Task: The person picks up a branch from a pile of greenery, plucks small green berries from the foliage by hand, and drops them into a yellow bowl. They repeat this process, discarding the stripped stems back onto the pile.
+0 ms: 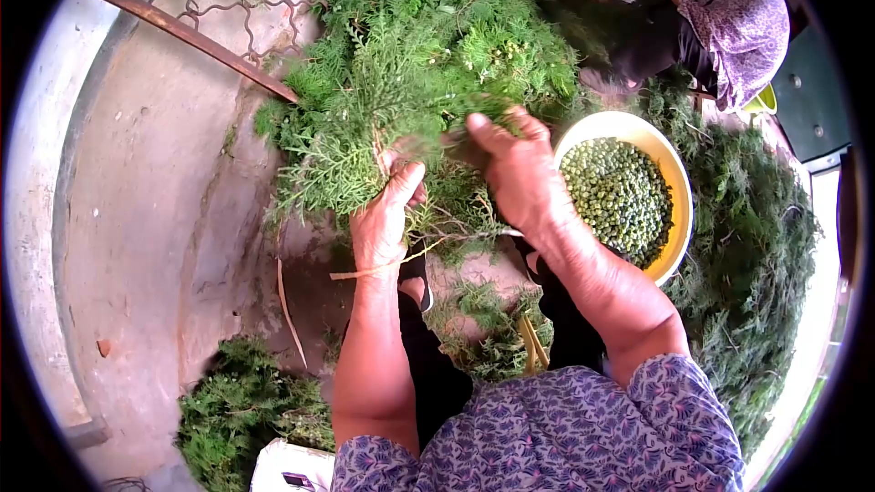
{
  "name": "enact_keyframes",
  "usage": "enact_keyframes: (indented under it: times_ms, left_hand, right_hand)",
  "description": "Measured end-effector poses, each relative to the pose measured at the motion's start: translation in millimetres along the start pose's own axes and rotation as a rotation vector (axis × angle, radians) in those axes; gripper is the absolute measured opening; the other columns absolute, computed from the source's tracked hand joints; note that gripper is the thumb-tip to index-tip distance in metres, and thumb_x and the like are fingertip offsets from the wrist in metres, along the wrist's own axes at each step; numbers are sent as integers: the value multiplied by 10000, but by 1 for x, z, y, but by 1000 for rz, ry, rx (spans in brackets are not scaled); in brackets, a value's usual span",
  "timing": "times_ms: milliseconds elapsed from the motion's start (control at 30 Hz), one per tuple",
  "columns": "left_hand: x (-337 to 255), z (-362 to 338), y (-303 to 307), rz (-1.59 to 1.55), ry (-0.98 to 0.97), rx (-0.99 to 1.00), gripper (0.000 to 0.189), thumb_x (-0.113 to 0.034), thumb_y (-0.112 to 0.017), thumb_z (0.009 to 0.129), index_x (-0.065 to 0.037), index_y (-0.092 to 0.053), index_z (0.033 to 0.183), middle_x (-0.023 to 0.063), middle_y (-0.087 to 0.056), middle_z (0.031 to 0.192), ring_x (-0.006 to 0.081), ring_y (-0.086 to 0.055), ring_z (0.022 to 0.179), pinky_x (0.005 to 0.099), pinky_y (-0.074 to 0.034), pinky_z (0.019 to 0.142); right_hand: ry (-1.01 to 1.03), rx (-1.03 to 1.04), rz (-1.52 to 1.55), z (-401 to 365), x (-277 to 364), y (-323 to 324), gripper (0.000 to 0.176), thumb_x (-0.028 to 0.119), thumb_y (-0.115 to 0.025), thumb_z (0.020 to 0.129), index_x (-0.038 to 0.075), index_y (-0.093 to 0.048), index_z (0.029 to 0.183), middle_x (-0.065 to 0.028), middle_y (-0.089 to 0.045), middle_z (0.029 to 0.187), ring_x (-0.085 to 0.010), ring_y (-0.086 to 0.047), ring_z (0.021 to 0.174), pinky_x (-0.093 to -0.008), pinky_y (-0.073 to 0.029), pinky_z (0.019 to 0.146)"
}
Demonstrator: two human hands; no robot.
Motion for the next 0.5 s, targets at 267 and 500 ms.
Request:
enact_keyframes:
  times_ms: [267, 500]
  left_hand:
    - [-3, 6, 8, 7, -127, 7, 318, -159, -601, 840, -25, -535, 1121, 34, -635, 811, 52, -455, 600, 187, -388, 567]
    - [22, 11, 18, 713, -277, -269, 198, -212, -571, 854, -24, -587, 917, 44, -638, 802, 150, -556, 648, 285, -441, 578]
  right_hand:
    - [-338, 28, 49, 19, 13, 20, 325, 60, -539, 832, -14, -470, 1141, -179, -540, 1143, -270, -574, 956, -355, -470, 797]
    - [803, 135, -902, 7, 7, 7, 548, 216, -700, 747, -24, -471, 1184, -227, -535, 1064, -324, -523, 1027, -386, -429, 858]
Point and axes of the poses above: each hand's wrist, its own z-axis towards the middle knuckle, its own y-axis out of the back of the hand, x = y × z, the point moved 1 cm from there along z, towards the middle knuckle
